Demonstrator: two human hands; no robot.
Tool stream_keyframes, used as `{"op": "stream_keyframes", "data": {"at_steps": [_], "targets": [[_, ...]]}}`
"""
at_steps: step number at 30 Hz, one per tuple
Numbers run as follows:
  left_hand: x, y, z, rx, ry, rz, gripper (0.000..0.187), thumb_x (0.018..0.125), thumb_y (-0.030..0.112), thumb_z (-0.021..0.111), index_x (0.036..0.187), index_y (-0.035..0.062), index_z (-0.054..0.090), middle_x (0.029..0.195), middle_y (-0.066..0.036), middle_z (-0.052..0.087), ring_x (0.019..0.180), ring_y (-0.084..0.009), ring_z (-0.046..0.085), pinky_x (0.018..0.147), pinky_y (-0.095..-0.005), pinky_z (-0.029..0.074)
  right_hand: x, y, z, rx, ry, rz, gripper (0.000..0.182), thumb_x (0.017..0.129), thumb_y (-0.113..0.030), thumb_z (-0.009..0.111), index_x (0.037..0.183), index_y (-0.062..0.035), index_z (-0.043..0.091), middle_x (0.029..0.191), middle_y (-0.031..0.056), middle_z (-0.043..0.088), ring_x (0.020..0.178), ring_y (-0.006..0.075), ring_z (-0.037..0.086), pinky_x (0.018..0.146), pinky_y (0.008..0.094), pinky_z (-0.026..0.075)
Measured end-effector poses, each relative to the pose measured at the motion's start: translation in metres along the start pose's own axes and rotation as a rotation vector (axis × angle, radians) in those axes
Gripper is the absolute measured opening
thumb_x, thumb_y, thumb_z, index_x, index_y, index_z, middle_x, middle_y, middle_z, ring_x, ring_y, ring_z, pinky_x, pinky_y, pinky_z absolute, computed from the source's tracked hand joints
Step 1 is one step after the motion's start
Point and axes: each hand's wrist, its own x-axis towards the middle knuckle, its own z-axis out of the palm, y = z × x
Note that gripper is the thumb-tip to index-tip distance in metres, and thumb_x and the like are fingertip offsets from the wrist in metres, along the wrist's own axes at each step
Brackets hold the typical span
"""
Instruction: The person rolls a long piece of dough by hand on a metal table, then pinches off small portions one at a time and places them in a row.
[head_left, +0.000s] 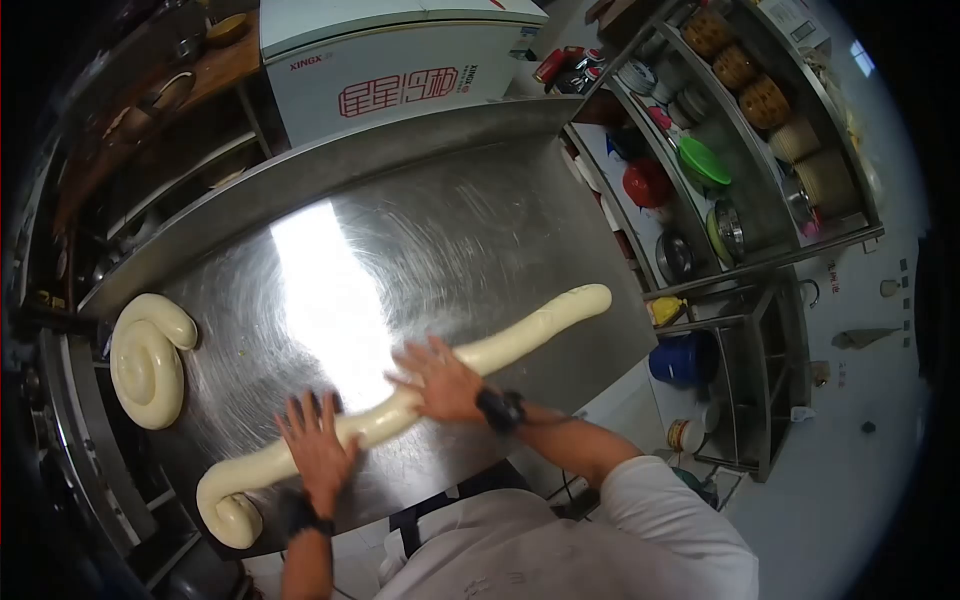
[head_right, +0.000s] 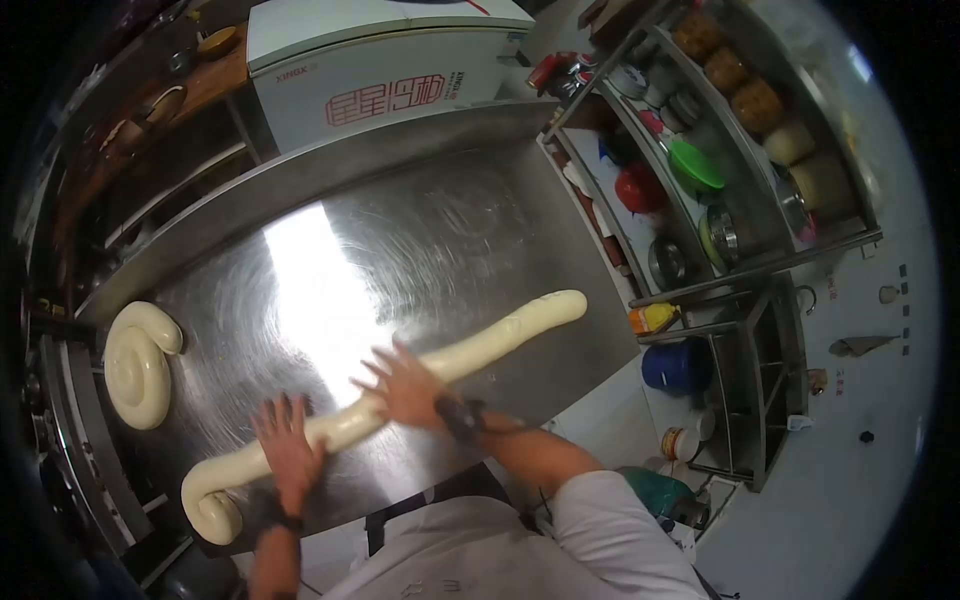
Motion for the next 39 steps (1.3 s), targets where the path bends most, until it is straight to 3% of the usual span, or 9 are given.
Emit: {"op": "stream_keyframes", "data": {"at_steps": [4,6,11,18,21,23,27,33,39], "targets": [[0.091,-0.008,-0.002,0.211,0.333,-0.052,0.075,0.091,0.047,0.063,0.151,0.0036,0.047,0.159,-0.026,0.038,0.149,-0.0494,0.027,0.122,-0.0662,0.012,0.060,0.044,-0.018,-0.064,0.171,0.319,0.065,0.104,-0.056,0.039,0.151,-0.0115,0.050,0.160,0.0149,0.042,0.153,0.0350,0.025,0.124,0.0577,0.014],[0.067,0.021,0.008,-0.008,-0.036,0.139,0.075,0.090,0.046,0.063,0.150,0.0036,0.048,0.157,-0.024,0.042,0.147,-0.0472,0.032,0.123,-0.0651,0.014,0.030,0.037,-0.022,0.053,-0.113,0.295,0.066,0.102,-0.054,0.046,0.152,-0.0109,0.049,0.158,0.0170,0.044,0.151,0.0374,0.029,0.124,0.0570,0.016],[-0.063,0.088,0.020,-0.152,-0.059,0.355,0.086,0.089,0.070,0.056,0.149,0.0086,0.051,0.155,-0.027,0.040,0.143,-0.0603,0.027,0.116,-0.0764,0.015,-0.119,-0.013,-0.004,0.166,0.080,0.093,0.076,0.082,-0.049,0.075,0.149,-0.0204,0.053,0.152,0.0131,0.050,0.143,0.0369,0.044,0.121,0.0565,0.030],[0.124,0.109,-0.003,0.072,0.148,-0.065,0.078,0.093,0.055,0.060,0.154,0.0086,0.045,0.163,-0.026,0.031,0.153,-0.0513,0.014,0.121,-0.0688,0.004,-0.001,0.093,-0.038,0.049,0.094,0.150,0.069,0.095,-0.043,0.063,0.150,-0.0035,0.047,0.158,0.0182,0.042,0.151,0.0338,0.033,0.125,0.0548,0.019],[0.134,0.131,0.016,0.161,0.095,0.027,0.072,0.095,0.048,0.059,0.152,0.0067,0.046,0.157,-0.022,0.043,0.150,-0.0481,0.027,0.120,-0.0679,0.015,-0.022,0.131,-0.067,0.100,0.144,0.177,0.071,0.094,-0.042,0.064,0.147,0.0029,0.048,0.156,0.0199,0.044,0.151,0.0350,0.032,0.125,0.0569,0.018],[0.087,0.175,0.030,-0.248,-0.050,0.120,0.081,0.089,0.060,0.060,0.150,0.0075,0.049,0.149,-0.020,0.052,0.141,-0.0462,0.039,0.117,-0.0674,0.022,-0.095,0.155,-0.062,0.125,0.171,0.207,0.068,0.094,-0.043,0.065,0.143,0.0022,0.053,0.155,0.0201,0.045,0.150,0.0345,0.034,0.124,0.0574,0.019],[0.013,0.257,0.049,0.033,0.123,0.122,0.099,0.083,0.078,0.057,0.150,0.0063,0.049,0.146,-0.035,0.046,0.142,-0.0522,0.034,0.116,-0.0722,0.017,-0.196,0.199,-0.037,-0.083,0.002,0.157,0.071,0.096,-0.046,0.062,0.152,-0.0050,0.047,0.159,0.0160,0.043,0.151,0.0329,0.032,0.126,0.0545,0.017],[0.184,0.264,0.015,0.038,0.103,-0.156,0.075,0.096,0.063,0.050,0.148,0.0083,0.050,0.152,-0.027,0.044,0.147,-0.0505,0.030,0.116,-0.0754,0.015,-0.082,0.297,-0.075,-0.032,0.185,0.312,0.066,0.099,-0.051,0.055,0.148,-0.0060,0.051,0.155,0.0169,0.047,0.149,0.0359,0.033,0.124,0.0552,0.020],[0.105,0.312,0.050,-0.126,-0.066,0.243,0.087,0.095,0.070,0.045,0.158,0.0109,0.036,0.164,-0.020,0.032,0.149,-0.0469,0.029,0.119,-0.0693,0.017,-0.172,0.277,-0.063,0.106,0.060,0.112,0.074,0.090,-0.052,0.065,0.145,-0.0040,0.053,0.151,0.0204,0.049,0.147,0.0402,0.038,0.121,0.0559,0.027]]}}
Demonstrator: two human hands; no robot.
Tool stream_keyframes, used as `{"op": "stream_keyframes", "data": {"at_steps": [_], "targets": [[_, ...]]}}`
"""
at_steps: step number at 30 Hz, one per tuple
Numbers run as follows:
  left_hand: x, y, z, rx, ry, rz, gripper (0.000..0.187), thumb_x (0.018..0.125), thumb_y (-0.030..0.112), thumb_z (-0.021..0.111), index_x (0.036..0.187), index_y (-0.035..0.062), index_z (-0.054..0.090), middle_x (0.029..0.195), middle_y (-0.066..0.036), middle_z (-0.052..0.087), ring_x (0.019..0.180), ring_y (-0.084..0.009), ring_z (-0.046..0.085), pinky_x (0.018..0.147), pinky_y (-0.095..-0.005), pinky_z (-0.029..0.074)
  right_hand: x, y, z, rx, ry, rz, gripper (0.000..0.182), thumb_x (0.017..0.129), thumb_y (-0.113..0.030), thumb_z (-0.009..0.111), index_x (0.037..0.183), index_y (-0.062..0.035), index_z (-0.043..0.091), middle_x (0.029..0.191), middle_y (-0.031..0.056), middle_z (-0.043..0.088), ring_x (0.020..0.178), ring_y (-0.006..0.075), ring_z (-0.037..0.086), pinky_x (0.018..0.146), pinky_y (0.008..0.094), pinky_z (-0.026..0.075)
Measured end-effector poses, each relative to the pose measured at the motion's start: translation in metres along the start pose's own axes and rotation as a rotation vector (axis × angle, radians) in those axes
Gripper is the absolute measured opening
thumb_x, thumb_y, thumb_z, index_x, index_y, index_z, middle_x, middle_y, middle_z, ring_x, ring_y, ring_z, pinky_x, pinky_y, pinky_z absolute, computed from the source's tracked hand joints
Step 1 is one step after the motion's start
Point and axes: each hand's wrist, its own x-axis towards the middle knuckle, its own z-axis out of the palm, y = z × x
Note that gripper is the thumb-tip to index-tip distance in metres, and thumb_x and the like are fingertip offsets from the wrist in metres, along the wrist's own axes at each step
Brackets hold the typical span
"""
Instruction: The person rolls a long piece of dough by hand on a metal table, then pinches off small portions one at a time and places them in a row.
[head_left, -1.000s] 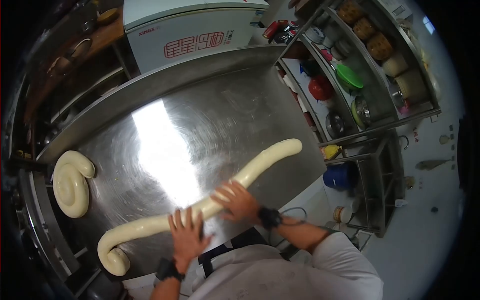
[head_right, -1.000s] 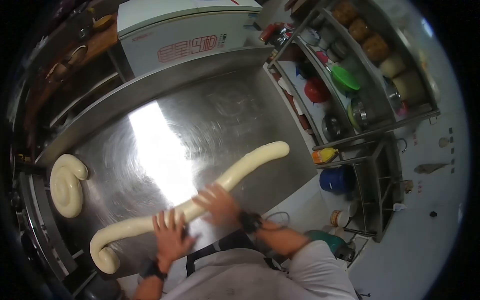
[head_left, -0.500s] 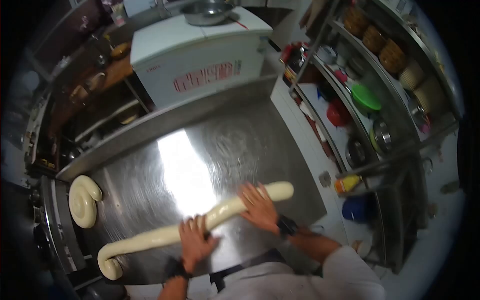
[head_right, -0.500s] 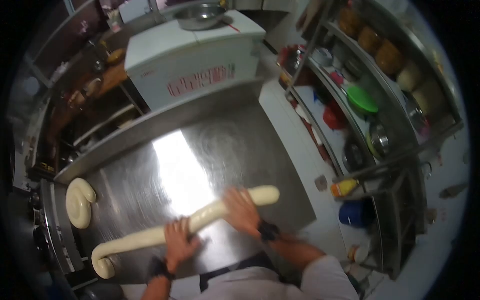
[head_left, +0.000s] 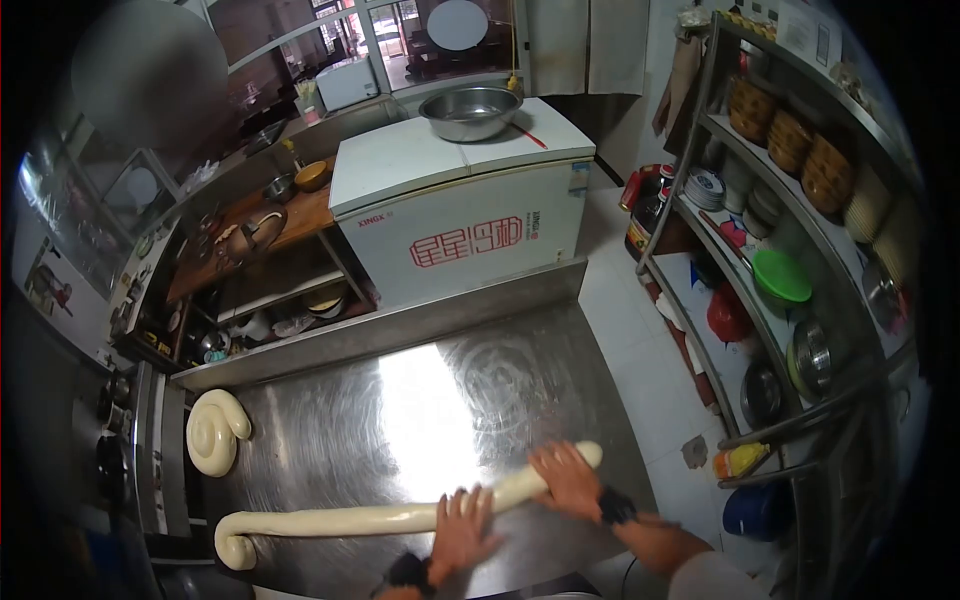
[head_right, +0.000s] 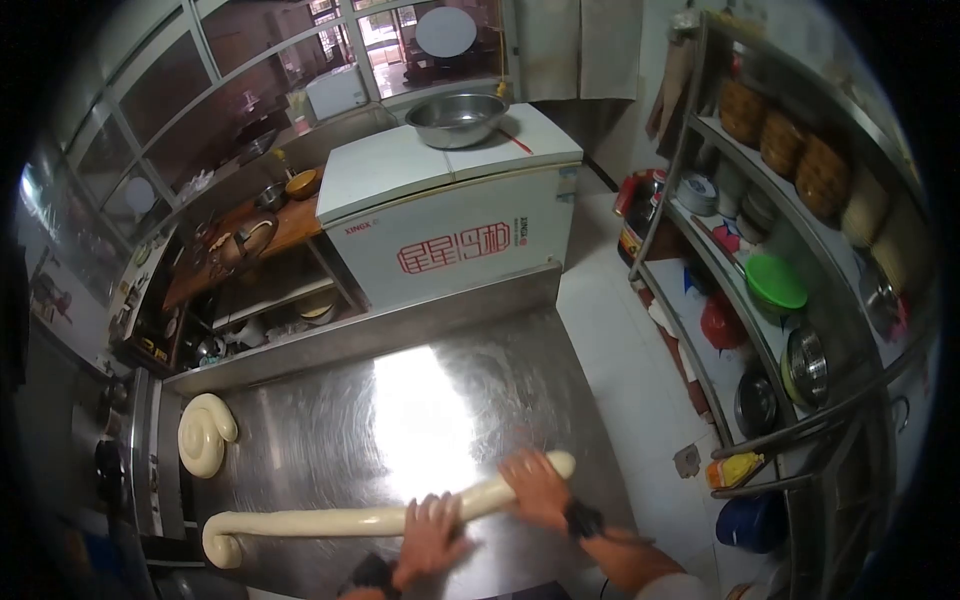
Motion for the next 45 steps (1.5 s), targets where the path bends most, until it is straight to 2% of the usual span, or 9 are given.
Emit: {"op": "stream_keyframes", "data": {"at_steps": [4,10,13,16,24,34,36,40,45], "targets": [[-0.039,0.050,0.015,0.230,-0.095,0.019,0.089,0.091,0.076,0.048,0.159,0.0194,0.040,0.164,-0.021,0.031,0.149,-0.0543,0.024,0.117,-0.0744,0.011,-0.087,-0.019,-0.004,0.001,-0.086,-0.070,0.074,0.087,-0.045,0.070,0.145,-0.0035,0.052,0.153,0.0193,0.048,0.148,0.0394,0.036,0.121,0.0554,0.027],[0.142,-0.018,0.017,0.140,0.230,-0.145,0.089,0.094,0.062,0.054,0.160,0.0075,0.030,0.164,-0.024,0.031,0.150,-0.0462,0.029,0.122,-0.0629,0.019,0.070,0.045,-0.022,-0.085,0.166,0.032,0.068,0.094,-0.040,0.063,0.144,0.0041,0.050,0.154,0.0209,0.047,0.149,0.0381,0.035,0.123,0.0547,0.023],[0.116,0.022,-0.024,-0.221,-0.125,0.049,0.086,0.099,0.061,0.044,0.160,0.0027,0.029,0.166,-0.021,0.030,0.154,-0.0398,0.026,0.124,-0.0621,0.014,0.058,0.044,-0.026,-0.039,0.038,-0.040,0.072,0.093,-0.042,0.065,0.145,0.0060,0.048,0.155,0.0222,0.045,0.149,0.0397,0.034,0.123,0.0549,0.023],[0.035,0.076,-0.007,0.134,-0.238,0.239,0.092,0.096,0.069,0.046,0.163,0.0096,0.024,0.169,-0.018,0.023,0.157,-0.0394,0.018,0.125,-0.0597,0.012,-0.063,0.008,-0.021,0.065,-0.086,-0.082,0.075,0.088,-0.038,0.071,0.144,0.0059,0.048,0.153,0.0225,0.047,0.148,0.0412,0.036,0.122,0.0559,0.026],[0.159,0.055,-0.001,0.030,0.245,0.028,0.090,0.099,0.065,0.042,0.161,0.0027,0.024,0.166,-0.024,0.026,0.154,-0.0458,0.019,0.123,-0.0636,0.013,0.051,0.060,-0.025,-0.179,0.048,0.054,0.072,0.091,-0.031,0.061,0.151,0.0063,0.042,0.160,0.0247,0.037,0.153,0.0399,0.027,0.126,0.0550,0.015],[0.015,0.098,0.025,-0.276,-0.106,0.387,0.101,0.089,0.054,0.067,0.162,0.0021,0.020,0.167,-0.022,0.023,0.156,-0.0404,0.016,0.129,-0.0531,0.010,-0.124,0.004,-0.010,-0.002,-0.304,-0.030,0.078,0.080,-0.021,0.073,0.147,0.0053,0.044,0.157,0.0279,0.040,0.149,0.0443,0.034,0.123,0.0585,0.023],[0.068,0.083,-0.003,-0.240,-0.215,0.274,0.096,0.091,0.055,0.065,0.163,0.0070,0.022,0.167,-0.019,0.025,0.156,-0.0376,0.018,0.128,-0.0536,0.009,-0.087,0.014,-0.018,0.017,-0.211,-0.017,0.075,0.086,-0.027,0.067,0.148,0.0055,0.043,0.157,0.0278,0.040,0.149,0.0435,0.034,0.123,0.0585,0.022],[0.150,0.049,0.005,-0.204,0.314,0.029,0.081,0.098,0.057,0.051,0.153,-0.0017,0.040,0.161,-0.026,0.035,0.154,-0.0410,0.024,0.127,-0.0558,0.012,0.024,0.068,-0.018,-0.114,0.050,0.071,0.073,0.092,-0.032,0.063,0.150,0.0066,0.042,0.157,0.0268,0.041,0.149,0.0420,0.033,0.125,0.0560,0.020],[0.008,-0.015,-0.021,-0.085,0.310,-0.220,0.070,0.093,0.026,0.062,0.150,-0.0070,0.039,0.154,-0.032,0.038,0.149,-0.0504,0.026,0.126,-0.0605,0.013,0.012,-0.009,-0.051,0.034,0.046,-0.060,0.074,0.089,-0.028,0.069,0.149,0.0064,0.042,0.157,0.0262,0.041,0.150,0.0393,0.034,0.124,0.0546,0.023]]}}
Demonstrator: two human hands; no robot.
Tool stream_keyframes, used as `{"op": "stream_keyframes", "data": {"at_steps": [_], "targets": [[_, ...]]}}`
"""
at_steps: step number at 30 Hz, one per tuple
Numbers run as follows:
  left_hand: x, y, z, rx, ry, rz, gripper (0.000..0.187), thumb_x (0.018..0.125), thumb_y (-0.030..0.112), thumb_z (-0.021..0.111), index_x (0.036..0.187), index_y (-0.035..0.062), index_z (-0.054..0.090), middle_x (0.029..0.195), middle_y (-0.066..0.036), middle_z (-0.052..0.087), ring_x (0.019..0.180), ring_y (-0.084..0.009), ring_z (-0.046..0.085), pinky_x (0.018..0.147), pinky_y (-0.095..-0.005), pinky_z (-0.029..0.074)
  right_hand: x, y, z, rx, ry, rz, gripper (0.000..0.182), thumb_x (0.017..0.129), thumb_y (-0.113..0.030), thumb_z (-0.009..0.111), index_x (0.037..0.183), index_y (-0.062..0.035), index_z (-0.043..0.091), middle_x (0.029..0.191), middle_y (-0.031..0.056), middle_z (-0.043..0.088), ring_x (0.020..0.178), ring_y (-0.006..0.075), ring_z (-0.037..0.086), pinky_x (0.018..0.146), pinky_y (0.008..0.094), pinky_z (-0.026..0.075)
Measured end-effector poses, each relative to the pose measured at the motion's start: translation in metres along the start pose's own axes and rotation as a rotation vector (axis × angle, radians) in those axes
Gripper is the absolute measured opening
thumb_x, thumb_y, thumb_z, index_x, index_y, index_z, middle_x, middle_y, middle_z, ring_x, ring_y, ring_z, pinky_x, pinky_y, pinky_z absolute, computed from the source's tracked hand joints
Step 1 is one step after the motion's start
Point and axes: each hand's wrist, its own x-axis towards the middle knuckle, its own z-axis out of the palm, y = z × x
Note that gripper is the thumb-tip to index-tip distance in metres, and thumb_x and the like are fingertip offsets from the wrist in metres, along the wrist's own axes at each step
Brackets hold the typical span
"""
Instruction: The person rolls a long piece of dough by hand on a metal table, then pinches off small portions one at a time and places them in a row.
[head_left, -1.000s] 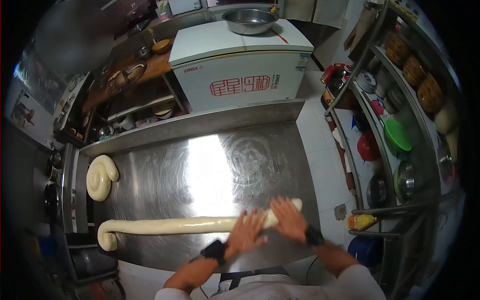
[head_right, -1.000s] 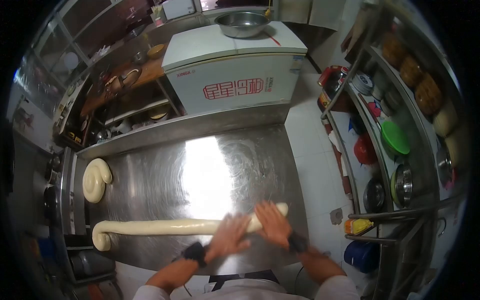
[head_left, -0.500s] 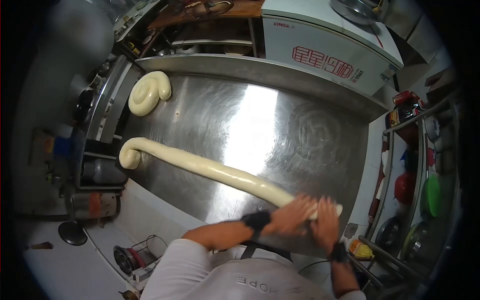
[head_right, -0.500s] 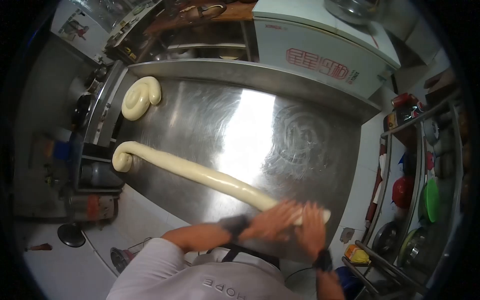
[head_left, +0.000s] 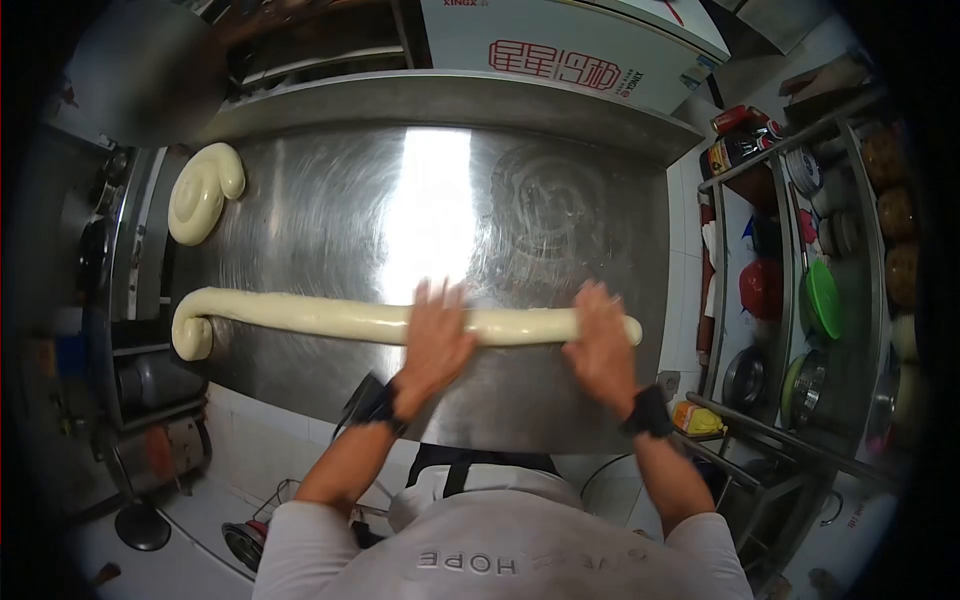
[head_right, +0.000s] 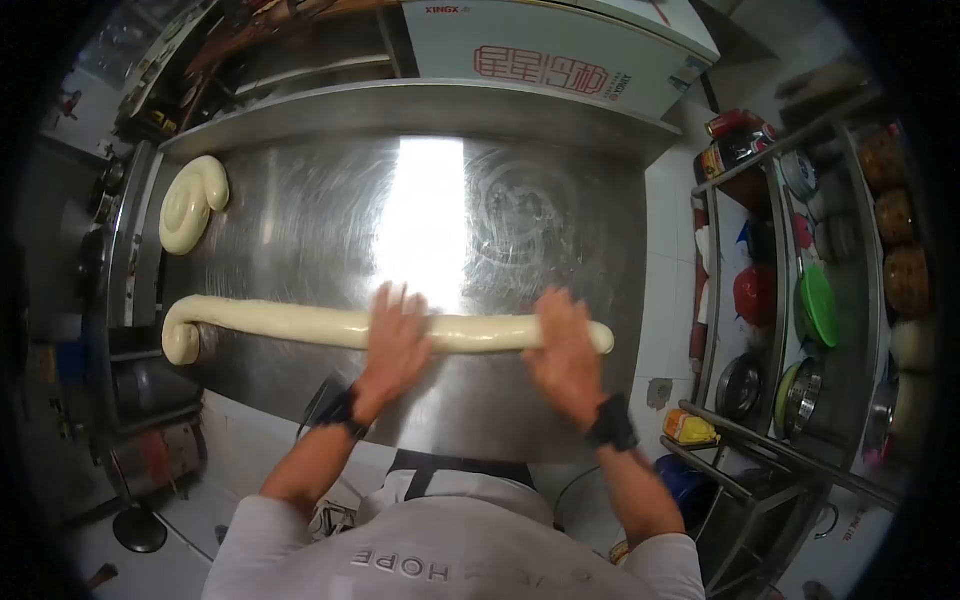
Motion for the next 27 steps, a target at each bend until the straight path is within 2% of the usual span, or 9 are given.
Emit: {"op": "stream_keyframes", "data": {"at_steps": [3,8,11,14,17,20,23,26,27], "targets": [[-0.100,-0.046,0.008,0.209,-0.074,-0.168,0.078,0.097,0.049,0.053,0.152,-0.0046,0.040,0.164,-0.032,0.020,0.154,-0.0534,0.009,0.123,-0.0677,0.007,-0.009,-0.055,0.040,0.116,-0.128,-0.161,0.076,0.091,-0.034,0.068,0.151,0.0042,0.041,0.161,0.0245,0.035,0.153,0.0374,0.027,0.126,0.0543,0.018],[-0.006,-0.082,-0.017,0.277,-0.006,-0.122,0.069,0.095,0.055,0.057,0.140,0.0026,0.057,0.144,-0.025,0.051,0.138,-0.0461,0.041,0.117,-0.0601,0.027,0.089,-0.048,0.081,-0.065,-0.110,-0.146,0.070,0.095,-0.040,0.062,0.149,0.0011,0.047,0.159,0.0198,0.041,0.153,0.0358,0.029,0.125,0.0564,0.020],[0.085,-0.110,-0.031,0.249,-0.063,-0.240,0.043,0.099,0.044,0.055,0.098,0.0045,0.073,0.112,-0.018,0.063,0.105,-0.0339,0.057,0.095,-0.0495,0.044,0.155,-0.009,0.081,-0.122,-0.023,-0.003,0.067,0.098,-0.044,0.057,0.149,-0.0003,0.048,0.159,0.0181,0.041,0.153,0.0368,0.029,0.123,0.0584,0.021],[0.098,-0.100,-0.027,0.181,-0.064,-0.109,0.046,0.099,0.046,0.055,0.106,0.0035,0.070,0.111,-0.018,0.063,0.103,-0.0348,0.057,0.094,-0.0511,0.045,0.131,-0.010,0.073,-0.099,-0.082,0.023,0.065,0.097,-0.043,0.060,0.149,-0.0054,0.050,0.159,0.0163,0.043,0.151,0.0380,0.031,0.122,0.0598,0.023],[0.009,-0.059,-0.015,0.320,0.114,0.164,0.062,0.094,0.056,0.059,0.127,0.0039,0.065,0.115,-0.021,0.062,0.111,-0.0400,0.056,0.104,-0.0553,0.040,0.035,-0.034,0.063,-0.023,-0.194,-0.055,0.069,0.086,-0.042,0.073,0.146,-0.0151,0.054,0.155,0.0153,0.047,0.146,0.0411,0.037,0.120,0.0612,0.027],[-0.028,-0.036,-0.013,0.323,0.023,0.207,0.074,0.090,0.062,0.061,0.135,0.0039,0.062,0.117,-0.022,0.061,0.115,-0.0421,0.054,0.109,-0.0578,0.035,-0.021,-0.037,0.065,-0.061,-0.125,-0.147,0.076,0.079,-0.042,0.080,0.146,-0.0165,0.054,0.154,0.0146,0.048,0.145,0.0425,0.038,0.119,0.0612,0.028],[0.042,-0.041,-0.006,0.090,-0.244,0.016,0.062,0.089,0.060,0.063,0.118,0.0053,0.069,0.108,-0.018,0.065,0.110,-0.0329,0.058,0.099,-0.0523,0.041,0.022,-0.009,0.058,-0.144,-0.129,-0.046,0.071,0.083,-0.038,0.076,0.146,-0.0139,0.054,0.155,0.0162,0.047,0.145,0.0443,0.037,0.120,0.0610,0.027],[0.130,-0.048,-0.008,0.144,-0.275,-0.143,0.052,0.100,0.051,0.053,0.096,0.0051,0.076,0.071,-0.012,0.065,0.074,-0.0336,0.065,0.072,-0.0491,0.048,0.097,0.033,0.056,-0.262,0.147,0.088,0.069,0.086,-0.034,0.073,0.147,-0.0098,0.053,0.155,0.0191,0.045,0.144,0.0458,0.038,0.120,0.0609,0.026],[0.133,-0.047,0.008,0.158,-0.137,-0.160,0.050,0.099,0.050,0.054,0.095,0.0040,0.075,0.077,-0.013,0.066,0.079,-0.0344,0.065,0.073,-0.0488,0.048,0.090,0.035,0.057,-0.234,0.146,0.071,0.069,0.086,-0.034,0.073,0.147,-0.0098,0.053,0.155,0.0191,0.045,0.144,0.0458,0.038,0.120,0.0609,0.026]]}}
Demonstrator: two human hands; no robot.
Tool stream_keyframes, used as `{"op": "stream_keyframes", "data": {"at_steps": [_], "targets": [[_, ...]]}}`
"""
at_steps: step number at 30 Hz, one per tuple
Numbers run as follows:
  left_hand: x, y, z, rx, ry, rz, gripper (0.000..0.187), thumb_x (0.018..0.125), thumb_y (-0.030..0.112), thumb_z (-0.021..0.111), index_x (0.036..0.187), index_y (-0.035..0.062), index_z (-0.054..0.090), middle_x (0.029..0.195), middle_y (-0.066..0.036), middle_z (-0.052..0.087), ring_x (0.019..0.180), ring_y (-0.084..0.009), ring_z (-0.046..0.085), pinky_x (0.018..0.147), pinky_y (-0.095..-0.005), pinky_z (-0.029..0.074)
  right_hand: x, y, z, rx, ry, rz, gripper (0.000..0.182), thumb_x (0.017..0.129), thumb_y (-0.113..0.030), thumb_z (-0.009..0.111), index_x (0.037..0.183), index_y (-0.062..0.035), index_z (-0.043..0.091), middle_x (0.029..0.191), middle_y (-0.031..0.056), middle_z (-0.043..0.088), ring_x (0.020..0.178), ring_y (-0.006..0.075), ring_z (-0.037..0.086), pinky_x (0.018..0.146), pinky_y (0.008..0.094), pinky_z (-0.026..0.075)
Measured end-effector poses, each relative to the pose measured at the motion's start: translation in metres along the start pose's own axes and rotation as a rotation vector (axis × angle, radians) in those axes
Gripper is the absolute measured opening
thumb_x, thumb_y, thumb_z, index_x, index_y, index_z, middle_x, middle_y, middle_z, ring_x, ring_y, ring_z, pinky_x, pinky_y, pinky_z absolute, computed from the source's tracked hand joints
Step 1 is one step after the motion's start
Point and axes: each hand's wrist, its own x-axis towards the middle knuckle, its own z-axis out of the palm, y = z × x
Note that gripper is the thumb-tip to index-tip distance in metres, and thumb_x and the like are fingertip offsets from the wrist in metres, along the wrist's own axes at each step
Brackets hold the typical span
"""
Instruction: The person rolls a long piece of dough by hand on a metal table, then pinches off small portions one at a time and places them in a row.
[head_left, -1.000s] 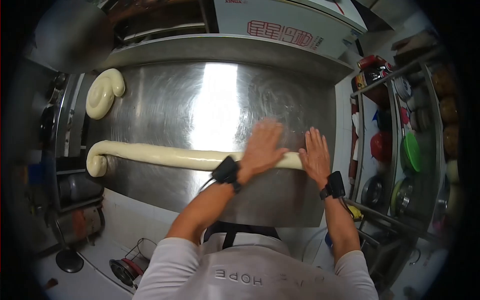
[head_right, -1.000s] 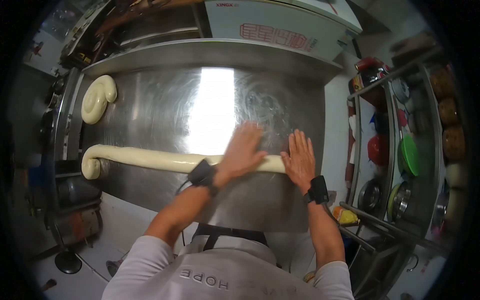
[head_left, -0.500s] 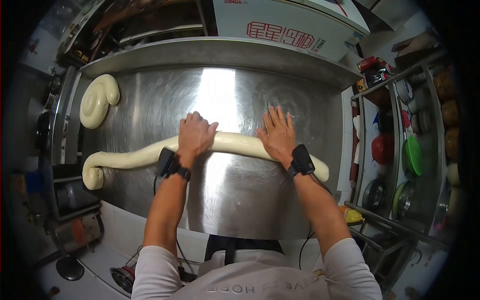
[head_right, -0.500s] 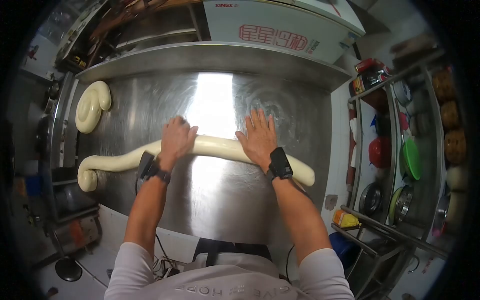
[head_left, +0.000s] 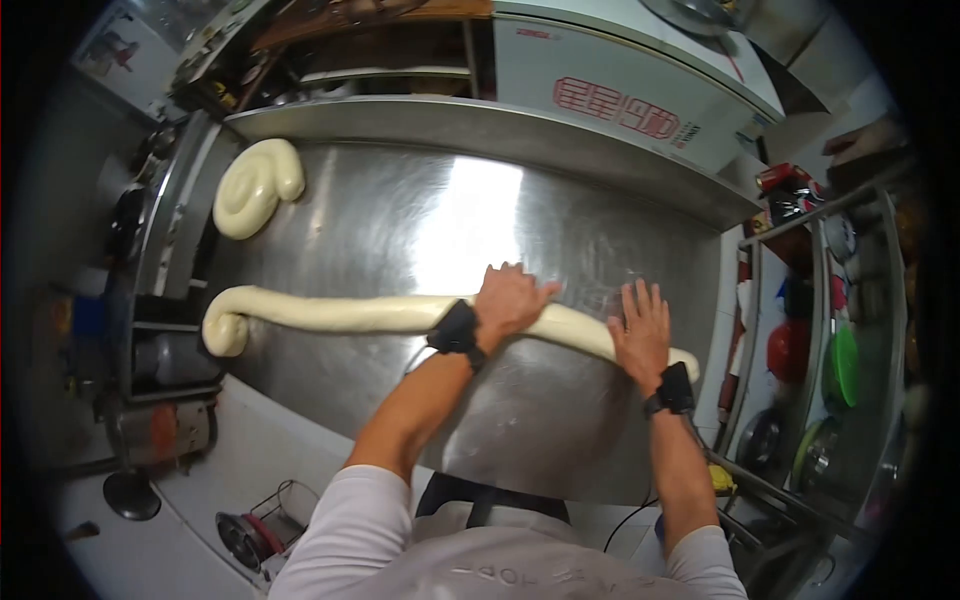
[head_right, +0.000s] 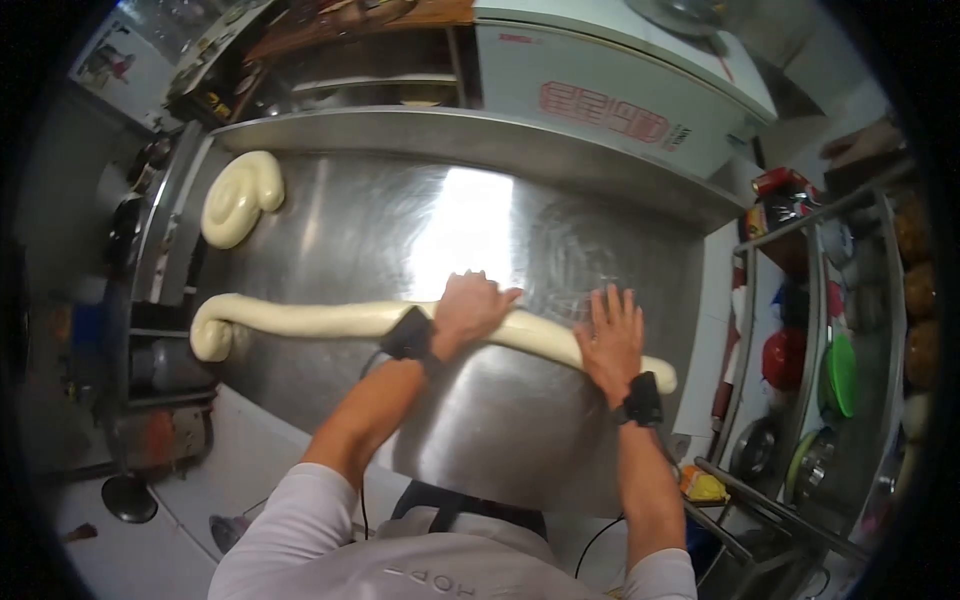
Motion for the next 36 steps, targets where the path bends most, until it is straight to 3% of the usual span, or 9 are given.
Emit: {"op": "stream_keyframes", "data": {"at_steps": [6,15,18,19,22,26,30,33,36], "targets": [[-0.185,0.026,0.022,-0.026,-0.107,0.349,0.092,0.093,0.066,0.054,0.156,0.0026,0.036,0.159,-0.030,0.033,0.152,-0.0488,0.022,0.124,-0.0639,0.014,-0.145,-0.049,-0.065,0.123,-0.324,-0.048,0.068,0.085,-0.034,0.074,0.143,-0.0051,0.056,0.155,0.0234,0.042,0.146,0.0510,0.032,0.122,0.0604,0.023],[0.003,0.024,-0.011,-0.149,-0.137,0.267,0.057,0.096,0.053,0.056,0.118,0.0021,0.067,0.115,-0.018,0.062,0.111,-0.0330,0.056,0.096,-0.0483,0.043,-0.085,-0.029,-0.034,0.049,-0.189,0.201,0.071,0.089,-0.022,0.065,0.151,0.0039,0.042,0.160,0.0262,0.035,0.149,0.0431,0.031,0.126,0.0535,0.018],[-0.044,0.006,-0.020,-0.352,0.075,0.306,0.057,0.096,0.049,0.059,0.123,-0.0009,0.064,0.126,-0.023,0.061,0.124,-0.0373,0.053,0.103,-0.0515,0.041,-0.073,-0.049,-0.023,-0.086,-0.041,0.221,0.072,0.089,-0.018,0.064,0.153,0.0047,0.038,0.160,0.0269,0.035,0.150,0.0440,0.031,0.126,0.0530,0.019],[-0.074,-0.018,-0.002,-0.360,0.413,0.385,0.063,0.092,0.044,0.067,0.134,-0.0026,0.058,0.140,-0.029,0.053,0.138,-0.0453,0.043,0.114,-0.0574,0.034,-0.067,-0.079,-0.027,-0.021,-0.035,0.156,0.072,0.089,-0.018,0.064,0.152,0.0043,0.039,0.160,0.0270,0.035,0.150,0.0436,0.030,0.126,0.0531,0.019],[-0.184,-0.155,-0.002,-0.332,0.458,0.145,0.088,0.079,0.041,0.081,0.145,-0.0050,0.045,0.151,-0.033,0.038,0.143,-0.0538,0.032,0.121,-0.0646,0.019,-0.045,-0.225,-0.031,0.147,-0.193,-0.011,0.075,0.086,-0.023,0.069,0.151,0.0025,0.041,0.160,0.0254,0.036,0.151,0.0403,0.032,0.125,0.0531,0.021],[-0.214,-0.279,-0.043,0.115,0.309,-0.009,0.093,0.079,0.056,0.076,0.141,-0.0066,0.045,0.140,-0.030,0.048,0.136,-0.0516,0.042,0.117,-0.0635,0.028,0.030,-0.367,0.024,0.378,-0.291,-0.359,0.077,0.084,-0.029,0.074,0.147,0.0036,0.046,0.156,0.0237,0.043,0.149,0.0390,0.035,0.123,0.0570,0.025],[-0.107,-0.320,-0.084,-0.010,-0.050,-0.064,0.078,0.081,0.073,0.065,0.104,-0.0012,0.069,0.099,-0.018,0.068,0.098,-0.0348,0.061,0.088,-0.0476,0.045,0.162,-0.351,0.072,0.123,-0.194,-0.111,0.067,0.092,-0.038,0.066,0.145,-0.0011,0.051,0.150,0.0220,0.050,0.144,0.0399,0.041,0.119,0.0577,0.030],[-0.085,-0.342,-0.099,0.003,-0.032,0.009,0.073,0.082,0.073,0.063,0.098,0.0019,0.072,0.105,-0.020,0.068,0.103,-0.0341,0.060,0.088,-0.0500,0.044,0.179,-0.336,0.057,0.117,-0.308,-0.138,0.064,0.095,-0.042,0.062,0.144,-0.0018,0.053,0.150,0.0207,0.051,0.142,0.0402,0.042,0.119,0.0559,0.030],[-0.171,-0.347,-0.101,0.178,0.011,0.254,0.082,0.080,0.069,0.068,0.131,0.0044,0.061,0.118,-0.018,0.061,0.118,-0.0362,0.053,0.099,-0.0542,0.040,0.082,-0.350,0.029,0.232,-0.358,-0.142,0.068,0.089,-0.042,0.071,0.146,-0.0089,0.054,0.152,0.0182,0.049,0.144,0.0414,0.040,0.121,0.0567,0.028]]}}
